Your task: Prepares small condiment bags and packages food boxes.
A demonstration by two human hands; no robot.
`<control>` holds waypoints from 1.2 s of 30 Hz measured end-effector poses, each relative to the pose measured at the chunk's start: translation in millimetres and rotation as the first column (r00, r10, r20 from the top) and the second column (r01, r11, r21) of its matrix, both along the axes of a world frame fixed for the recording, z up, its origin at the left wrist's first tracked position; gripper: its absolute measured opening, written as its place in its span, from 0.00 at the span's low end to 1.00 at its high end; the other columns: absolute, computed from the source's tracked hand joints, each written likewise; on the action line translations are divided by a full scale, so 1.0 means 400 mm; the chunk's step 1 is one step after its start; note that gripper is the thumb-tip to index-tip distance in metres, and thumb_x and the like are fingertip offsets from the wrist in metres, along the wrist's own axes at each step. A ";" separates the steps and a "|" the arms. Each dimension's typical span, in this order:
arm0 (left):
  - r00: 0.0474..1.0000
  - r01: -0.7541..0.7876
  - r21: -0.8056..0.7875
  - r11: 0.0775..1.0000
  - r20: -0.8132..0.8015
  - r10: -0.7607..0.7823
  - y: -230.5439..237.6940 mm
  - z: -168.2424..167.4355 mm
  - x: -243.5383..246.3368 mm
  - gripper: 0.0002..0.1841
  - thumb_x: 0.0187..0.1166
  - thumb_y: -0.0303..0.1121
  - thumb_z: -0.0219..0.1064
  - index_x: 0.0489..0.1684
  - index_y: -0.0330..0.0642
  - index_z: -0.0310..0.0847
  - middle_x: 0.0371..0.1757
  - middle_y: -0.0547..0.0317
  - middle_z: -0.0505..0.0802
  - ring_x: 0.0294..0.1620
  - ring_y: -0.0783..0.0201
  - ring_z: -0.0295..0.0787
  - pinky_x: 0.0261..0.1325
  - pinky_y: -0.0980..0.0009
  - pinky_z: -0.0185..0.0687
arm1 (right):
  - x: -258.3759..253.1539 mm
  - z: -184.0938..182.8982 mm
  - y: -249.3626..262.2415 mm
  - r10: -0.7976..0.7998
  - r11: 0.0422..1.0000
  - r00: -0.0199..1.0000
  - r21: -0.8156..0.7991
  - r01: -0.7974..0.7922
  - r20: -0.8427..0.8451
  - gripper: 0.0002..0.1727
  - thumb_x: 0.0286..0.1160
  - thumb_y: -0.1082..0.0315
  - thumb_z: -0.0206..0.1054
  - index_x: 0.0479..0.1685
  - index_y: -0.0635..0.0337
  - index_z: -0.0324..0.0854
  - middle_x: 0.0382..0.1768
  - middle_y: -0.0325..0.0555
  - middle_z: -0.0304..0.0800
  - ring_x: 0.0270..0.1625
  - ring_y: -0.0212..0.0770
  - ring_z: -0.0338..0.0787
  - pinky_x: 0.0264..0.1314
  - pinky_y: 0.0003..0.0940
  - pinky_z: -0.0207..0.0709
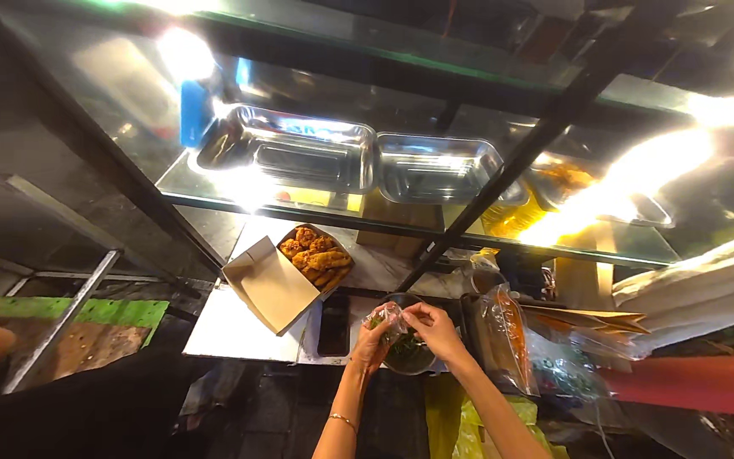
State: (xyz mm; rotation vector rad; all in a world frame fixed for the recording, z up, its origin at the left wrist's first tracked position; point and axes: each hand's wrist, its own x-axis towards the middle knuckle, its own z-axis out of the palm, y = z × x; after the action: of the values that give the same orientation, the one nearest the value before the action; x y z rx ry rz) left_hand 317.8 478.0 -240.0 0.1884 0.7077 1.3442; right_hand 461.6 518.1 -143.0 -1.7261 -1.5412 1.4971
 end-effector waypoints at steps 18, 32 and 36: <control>0.705 -0.031 0.274 0.961 -0.676 0.215 -0.086 0.292 -0.031 0.09 0.67 0.32 0.80 0.36 0.37 0.90 0.33 0.55 0.95 0.28 0.63 0.92 0.34 0.68 0.92 | 0.041 0.190 -0.038 -0.211 0.780 0.936 0.528 0.336 -0.283 0.09 0.79 0.70 0.69 0.52 0.64 0.88 0.35 0.43 0.96 0.27 0.34 0.90 0.26 0.28 0.84; 0.242 -0.004 0.435 0.900 -0.873 0.423 -0.190 0.342 -0.155 0.45 0.58 0.55 0.82 0.78 0.41 0.75 0.73 0.44 0.81 0.60 0.62 0.84 0.48 0.69 0.85 | -0.054 0.373 -0.122 0.269 0.720 0.958 0.681 -0.131 -0.100 0.06 0.69 0.60 0.80 0.41 0.48 0.94 0.39 0.32 0.93 0.37 0.25 0.91 0.34 0.20 0.87; 0.261 0.010 0.621 0.784 -0.758 0.597 -0.145 0.415 -0.079 0.14 0.57 0.35 0.79 0.37 0.36 0.92 0.40 0.59 0.89 0.37 0.78 0.86 0.37 0.84 0.85 | -0.100 0.384 -0.117 0.394 0.659 0.917 0.715 -0.233 -0.063 0.05 0.70 0.65 0.77 0.40 0.53 0.94 0.37 0.35 0.91 0.36 0.23 0.88 0.38 0.18 0.85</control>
State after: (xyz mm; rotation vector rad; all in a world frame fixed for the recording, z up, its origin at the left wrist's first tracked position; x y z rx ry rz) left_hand 286.2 420.1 -73.8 1.5024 1.4172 1.7545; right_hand 421.6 471.4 10.7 -0.8518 -2.0072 0.9627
